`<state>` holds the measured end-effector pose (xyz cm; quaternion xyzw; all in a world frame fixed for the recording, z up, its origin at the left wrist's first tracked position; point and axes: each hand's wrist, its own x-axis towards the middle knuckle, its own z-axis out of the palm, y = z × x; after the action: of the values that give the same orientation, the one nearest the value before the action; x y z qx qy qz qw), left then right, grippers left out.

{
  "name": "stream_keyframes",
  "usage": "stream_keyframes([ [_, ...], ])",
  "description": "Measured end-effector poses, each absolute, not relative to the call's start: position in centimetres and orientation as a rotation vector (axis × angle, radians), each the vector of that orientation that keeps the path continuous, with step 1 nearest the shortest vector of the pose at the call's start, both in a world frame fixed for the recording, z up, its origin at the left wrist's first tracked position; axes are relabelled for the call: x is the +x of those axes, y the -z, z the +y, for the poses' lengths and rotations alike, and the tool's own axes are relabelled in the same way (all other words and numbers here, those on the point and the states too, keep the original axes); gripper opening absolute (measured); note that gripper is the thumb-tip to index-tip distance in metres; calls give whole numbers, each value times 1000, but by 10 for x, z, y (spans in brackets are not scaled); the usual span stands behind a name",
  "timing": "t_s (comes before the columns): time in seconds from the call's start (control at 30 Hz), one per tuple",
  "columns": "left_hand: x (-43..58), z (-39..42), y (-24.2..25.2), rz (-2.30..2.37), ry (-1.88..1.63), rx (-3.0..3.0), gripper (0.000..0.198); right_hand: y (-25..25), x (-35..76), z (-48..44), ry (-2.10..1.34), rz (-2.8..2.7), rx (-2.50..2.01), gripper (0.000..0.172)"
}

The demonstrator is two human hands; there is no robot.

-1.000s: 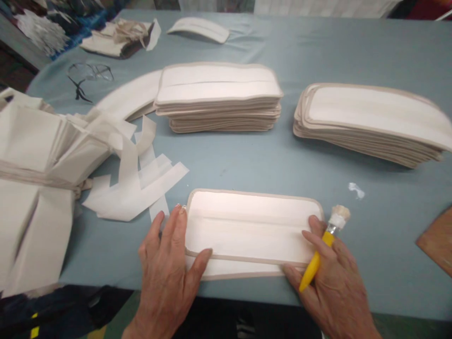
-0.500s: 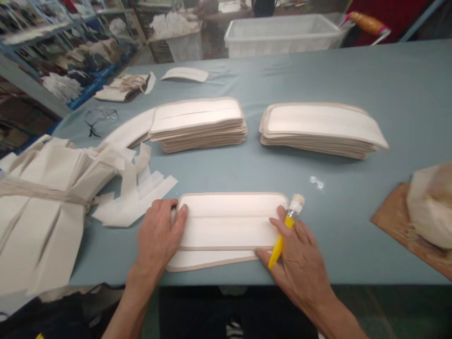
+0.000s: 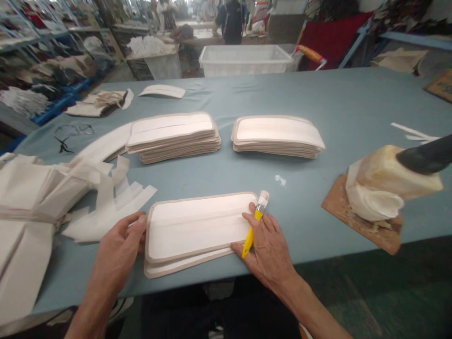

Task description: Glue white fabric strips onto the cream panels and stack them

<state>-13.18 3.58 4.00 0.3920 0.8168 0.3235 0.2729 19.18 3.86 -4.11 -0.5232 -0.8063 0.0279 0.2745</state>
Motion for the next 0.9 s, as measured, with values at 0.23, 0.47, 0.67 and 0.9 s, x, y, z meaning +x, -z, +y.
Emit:
stream_keyframes([
  [0.23, -89, -2, -34, 1658, -1187, 412, 72, 41, 191, 39, -85, -2148, -1378, 65],
  [0.47, -32, -9, -23, 1384, -1437, 137, 54, 41, 191, 40, -106, -2144, -1369, 74],
  [0.67, -20, 4, -27, 1339, -1415, 32, 33, 44, 189, 39, -117, -2063, -1334, 87],
  [0.9, -54, 4, 2, 1260, -1543, -37, 47, 53, 186, 38, -125, -1873, -1343, 78],
])
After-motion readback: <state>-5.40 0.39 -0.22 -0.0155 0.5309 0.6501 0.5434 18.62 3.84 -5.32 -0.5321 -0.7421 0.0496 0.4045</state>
